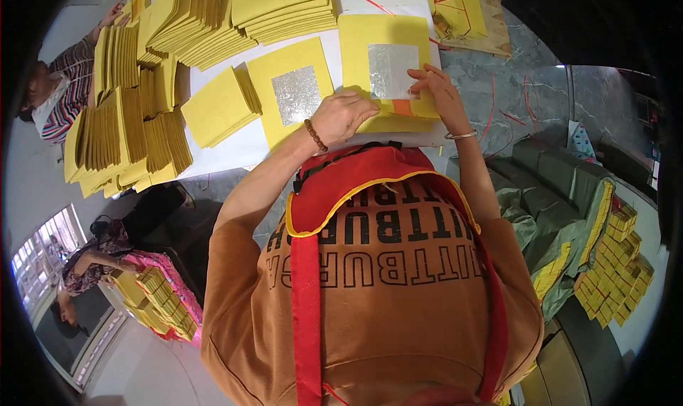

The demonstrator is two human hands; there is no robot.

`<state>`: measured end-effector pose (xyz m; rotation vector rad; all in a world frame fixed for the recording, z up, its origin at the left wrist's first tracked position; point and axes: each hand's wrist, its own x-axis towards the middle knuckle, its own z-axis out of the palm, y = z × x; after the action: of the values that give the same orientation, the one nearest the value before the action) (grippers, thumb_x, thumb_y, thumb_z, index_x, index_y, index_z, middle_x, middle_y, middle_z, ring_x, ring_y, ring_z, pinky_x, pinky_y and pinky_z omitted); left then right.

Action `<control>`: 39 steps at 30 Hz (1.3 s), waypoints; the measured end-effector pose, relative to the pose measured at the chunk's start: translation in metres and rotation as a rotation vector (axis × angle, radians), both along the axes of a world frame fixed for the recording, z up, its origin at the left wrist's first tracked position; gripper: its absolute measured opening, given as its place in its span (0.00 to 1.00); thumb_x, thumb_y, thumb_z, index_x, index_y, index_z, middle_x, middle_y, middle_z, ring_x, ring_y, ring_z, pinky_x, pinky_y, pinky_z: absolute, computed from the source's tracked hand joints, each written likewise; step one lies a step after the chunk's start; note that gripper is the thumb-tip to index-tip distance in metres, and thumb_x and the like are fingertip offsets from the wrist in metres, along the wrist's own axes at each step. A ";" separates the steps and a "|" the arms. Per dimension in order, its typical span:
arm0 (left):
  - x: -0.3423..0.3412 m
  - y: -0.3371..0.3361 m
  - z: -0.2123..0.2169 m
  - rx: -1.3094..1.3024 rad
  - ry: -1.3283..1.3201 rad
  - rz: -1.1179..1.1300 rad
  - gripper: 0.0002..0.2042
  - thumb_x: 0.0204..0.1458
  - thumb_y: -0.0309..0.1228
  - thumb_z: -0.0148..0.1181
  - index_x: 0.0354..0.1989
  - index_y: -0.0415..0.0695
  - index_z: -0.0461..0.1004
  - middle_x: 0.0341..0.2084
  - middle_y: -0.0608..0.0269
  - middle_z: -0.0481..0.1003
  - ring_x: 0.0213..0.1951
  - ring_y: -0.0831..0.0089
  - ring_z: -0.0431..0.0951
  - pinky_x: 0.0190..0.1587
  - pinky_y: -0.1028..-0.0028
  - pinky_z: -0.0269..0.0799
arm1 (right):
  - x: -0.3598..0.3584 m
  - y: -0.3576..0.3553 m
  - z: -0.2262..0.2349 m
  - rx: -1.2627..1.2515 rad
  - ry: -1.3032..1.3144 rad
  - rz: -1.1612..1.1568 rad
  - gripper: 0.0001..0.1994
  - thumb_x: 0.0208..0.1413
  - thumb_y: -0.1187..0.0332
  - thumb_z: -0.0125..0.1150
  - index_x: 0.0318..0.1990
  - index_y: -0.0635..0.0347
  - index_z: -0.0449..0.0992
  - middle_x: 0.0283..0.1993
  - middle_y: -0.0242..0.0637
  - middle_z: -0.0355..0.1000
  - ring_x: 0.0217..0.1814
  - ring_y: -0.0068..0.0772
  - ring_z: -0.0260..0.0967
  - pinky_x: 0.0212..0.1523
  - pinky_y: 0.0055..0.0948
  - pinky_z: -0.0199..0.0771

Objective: Assembling and folding yellow paper folders with adhesive strips and stacking them.

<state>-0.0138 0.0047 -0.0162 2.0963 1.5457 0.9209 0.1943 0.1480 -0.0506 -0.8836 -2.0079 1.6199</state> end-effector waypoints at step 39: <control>-0.011 0.013 -0.005 -0.643 -0.655 0.308 0.06 0.47 0.28 0.54 0.27 0.37 0.73 0.18 0.69 0.70 0.24 0.84 0.66 0.28 0.81 0.64 | 0.016 0.008 -0.005 0.109 0.061 0.159 0.19 0.53 0.66 0.52 0.52 0.63 0.67 0.61 0.42 0.56 0.66 0.37 0.45 0.62 0.31 0.50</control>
<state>-0.0252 0.0176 -0.0210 0.9991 1.5298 0.9164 0.2105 0.1557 -0.0555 -0.6420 -2.1483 1.5817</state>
